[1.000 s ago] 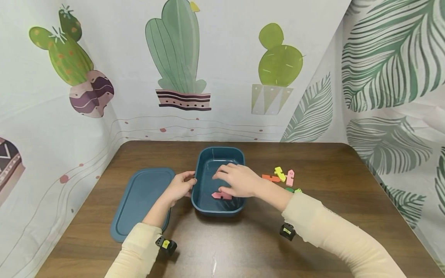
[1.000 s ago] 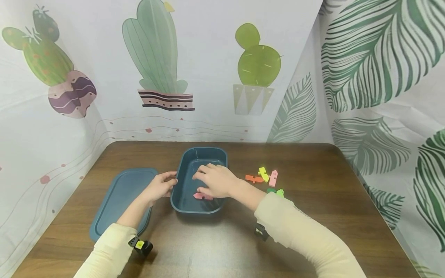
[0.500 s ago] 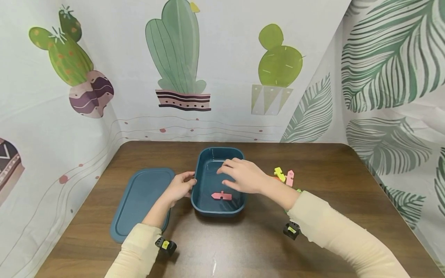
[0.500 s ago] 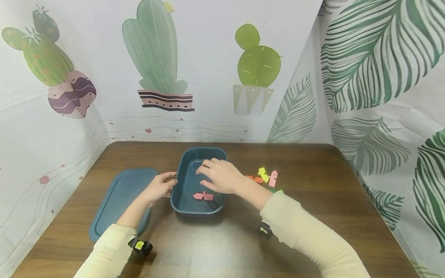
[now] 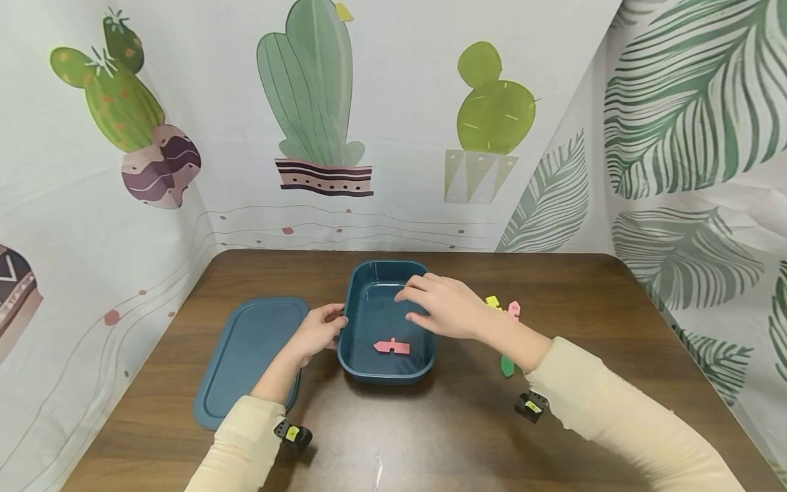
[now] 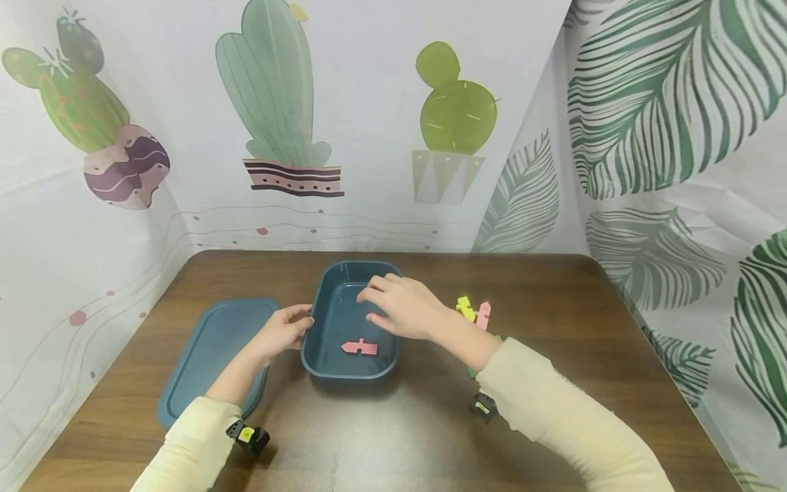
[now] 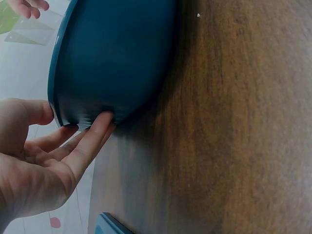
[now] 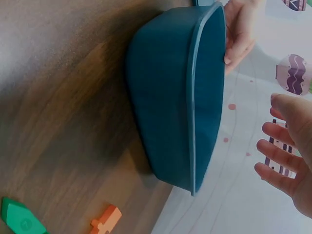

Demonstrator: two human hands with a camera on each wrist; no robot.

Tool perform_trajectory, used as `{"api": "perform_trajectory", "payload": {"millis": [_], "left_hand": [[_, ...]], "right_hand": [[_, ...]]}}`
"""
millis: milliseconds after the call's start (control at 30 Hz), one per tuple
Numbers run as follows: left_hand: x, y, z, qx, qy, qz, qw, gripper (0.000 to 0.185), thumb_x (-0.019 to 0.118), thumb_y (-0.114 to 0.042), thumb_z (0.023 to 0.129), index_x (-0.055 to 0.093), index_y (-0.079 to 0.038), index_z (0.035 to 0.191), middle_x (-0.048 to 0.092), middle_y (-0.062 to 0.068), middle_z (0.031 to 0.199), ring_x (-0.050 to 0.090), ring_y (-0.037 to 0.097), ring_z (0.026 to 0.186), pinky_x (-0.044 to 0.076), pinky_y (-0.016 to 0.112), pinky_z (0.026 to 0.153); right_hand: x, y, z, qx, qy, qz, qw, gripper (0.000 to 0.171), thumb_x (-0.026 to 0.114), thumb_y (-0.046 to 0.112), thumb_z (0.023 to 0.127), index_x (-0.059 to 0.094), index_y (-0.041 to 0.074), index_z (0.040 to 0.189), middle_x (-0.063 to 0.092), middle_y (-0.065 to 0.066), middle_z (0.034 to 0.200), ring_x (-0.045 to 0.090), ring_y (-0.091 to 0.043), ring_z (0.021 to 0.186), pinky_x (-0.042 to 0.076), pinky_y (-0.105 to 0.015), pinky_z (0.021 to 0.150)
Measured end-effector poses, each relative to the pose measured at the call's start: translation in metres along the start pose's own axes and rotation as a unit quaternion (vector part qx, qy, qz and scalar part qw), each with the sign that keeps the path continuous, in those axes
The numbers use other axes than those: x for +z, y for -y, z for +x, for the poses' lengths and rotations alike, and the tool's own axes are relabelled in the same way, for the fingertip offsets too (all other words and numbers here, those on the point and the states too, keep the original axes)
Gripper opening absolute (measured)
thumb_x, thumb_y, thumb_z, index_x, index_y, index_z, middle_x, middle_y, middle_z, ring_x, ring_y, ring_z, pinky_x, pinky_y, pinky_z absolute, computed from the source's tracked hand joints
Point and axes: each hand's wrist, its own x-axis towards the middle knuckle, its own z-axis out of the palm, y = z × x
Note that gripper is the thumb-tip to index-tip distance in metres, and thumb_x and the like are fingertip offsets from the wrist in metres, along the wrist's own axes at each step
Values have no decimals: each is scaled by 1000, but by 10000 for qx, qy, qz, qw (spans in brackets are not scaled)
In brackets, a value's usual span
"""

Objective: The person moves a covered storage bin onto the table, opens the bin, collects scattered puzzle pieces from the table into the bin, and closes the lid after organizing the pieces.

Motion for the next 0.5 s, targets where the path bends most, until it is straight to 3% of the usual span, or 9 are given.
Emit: {"api": "perform_trajectory", "payload": {"millis": [267, 500], "left_hand": [[-1, 0, 0, 25, 3, -52, 10000, 43, 47, -10, 93, 41, 1, 135, 54, 23, 120, 62, 29, 95, 56, 38, 68], [0, 0, 0, 51, 46, -52, 10000, 44, 47, -10, 94, 40, 2, 135, 54, 22, 121, 62, 29, 96, 56, 38, 69]], "right_hand": [[-9, -6, -11, 131, -141, 15, 9998, 28, 68, 25, 82, 64, 20, 109, 60, 6, 103, 53, -10, 84, 48, -22, 65], [-14, -7, -20, 295, -139, -7, 9995, 29, 69, 25, 81, 64, 19, 109, 60, 5, 102, 53, -10, 84, 49, -23, 66]]}}
